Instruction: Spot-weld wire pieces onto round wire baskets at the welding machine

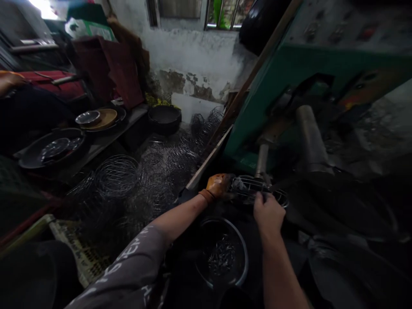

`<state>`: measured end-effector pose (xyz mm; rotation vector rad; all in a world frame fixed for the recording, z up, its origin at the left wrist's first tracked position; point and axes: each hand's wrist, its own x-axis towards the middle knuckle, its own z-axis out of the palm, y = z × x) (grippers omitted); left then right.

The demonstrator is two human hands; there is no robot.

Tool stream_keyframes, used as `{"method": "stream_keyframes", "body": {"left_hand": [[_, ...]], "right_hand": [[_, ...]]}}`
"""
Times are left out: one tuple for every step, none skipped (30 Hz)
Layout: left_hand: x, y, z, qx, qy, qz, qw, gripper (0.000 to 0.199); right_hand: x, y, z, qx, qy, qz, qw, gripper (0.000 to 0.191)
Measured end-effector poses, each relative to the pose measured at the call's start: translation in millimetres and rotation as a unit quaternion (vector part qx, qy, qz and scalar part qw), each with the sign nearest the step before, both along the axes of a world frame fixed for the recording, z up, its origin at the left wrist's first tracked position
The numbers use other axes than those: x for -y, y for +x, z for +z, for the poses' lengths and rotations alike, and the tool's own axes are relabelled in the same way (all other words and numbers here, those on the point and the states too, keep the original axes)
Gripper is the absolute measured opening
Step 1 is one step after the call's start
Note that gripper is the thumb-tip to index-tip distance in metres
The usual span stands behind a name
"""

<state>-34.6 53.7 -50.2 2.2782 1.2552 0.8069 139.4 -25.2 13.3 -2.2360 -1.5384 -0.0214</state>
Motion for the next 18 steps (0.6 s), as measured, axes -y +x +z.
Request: {"method": "stream_keyframes", "body": {"left_hand": [[2,-1,6.2,-0.011,0.020,-0.004,1.000,0.075],[3,0,13.1,-0.025,0.037,-0.011,0.999,0.076],[5,1,20.4,-0.040,0.051,-0.018,0.998,0.076],[5,3,27.6,-0.055,0.060,-0.026,0.996,0.077],[6,6,34.4,-0.071,0.065,-0.031,0.995,0.077],[7,9,40.4,-0.088,0.067,-0.034,0.993,0.076],[7,12,45.3,-0.105,0.066,-0.035,0.992,0.077],[8,14,49.0,-0.121,0.063,-0.035,0.990,0.078],[8,17,51.6,-0.134,0.060,-0.034,0.989,0.079],[8,18,53.2,-0.145,0.057,-0.035,0.987,0.080],[8,20,53.8,-0.153,0.055,-0.033,0.986,0.081],[8,20,53.9,-0.159,0.054,-0.030,0.985,0.081],[7,21,53.4,-0.162,0.056,-0.026,0.985,0.079],[6,21,52.6,-0.165,0.058,-0.022,0.984,0.078],[5,20,51.5,-0.168,0.061,-0.022,0.984,0.076],[4,20,50.3,-0.171,0.063,-0.025,0.983,0.076],[3,20,48.9,-0.173,0.065,-0.030,0.982,0.078],[2,19,47.6,-0.173,0.067,-0.035,0.982,0.081]], "right_hand": [[1,5,-2.5,-0.005,0.015,-0.007,1.000,0.038],[2,12,-5.0,-0.008,0.028,-0.017,0.999,0.038],[3,18,-7.2,-0.010,0.035,-0.029,0.999,0.038],[4,24,-9.0,-0.010,0.038,-0.040,0.998,0.037],[4,30,-10.1,-0.009,0.037,-0.049,0.998,0.037],[4,35,-10.8,-0.007,0.035,-0.058,0.998,0.036],[3,38,-10.9,-0.004,0.032,-0.064,0.997,0.035],[2,41,-10.6,0.000,0.027,-0.068,0.997,0.034],[1,43,-9.9,0.003,0.019,-0.071,0.997,0.034],[0,44,-9.0,0.005,0.010,-0.073,0.997,0.034],[-1,43,-8.0,0.005,0.000,-0.075,0.997,0.035],[-2,43,-6.9,0.002,-0.010,-0.075,0.997,0.036],[-4,42,-5.8,-0.003,-0.016,-0.073,0.997,0.036],[-5,41,-4.7,-0.009,-0.020,-0.069,0.997,0.037],[-6,40,-3.6,-0.015,-0.022,-0.065,0.998,0.037],[-6,39,-2.5,-0.020,-0.025,-0.060,0.998,0.037],[-7,38,-1.5,-0.024,-0.027,-0.057,0.998,0.037],[-7,38,-0.6,-0.027,-0.028,-0.054,0.998,0.036]]}}
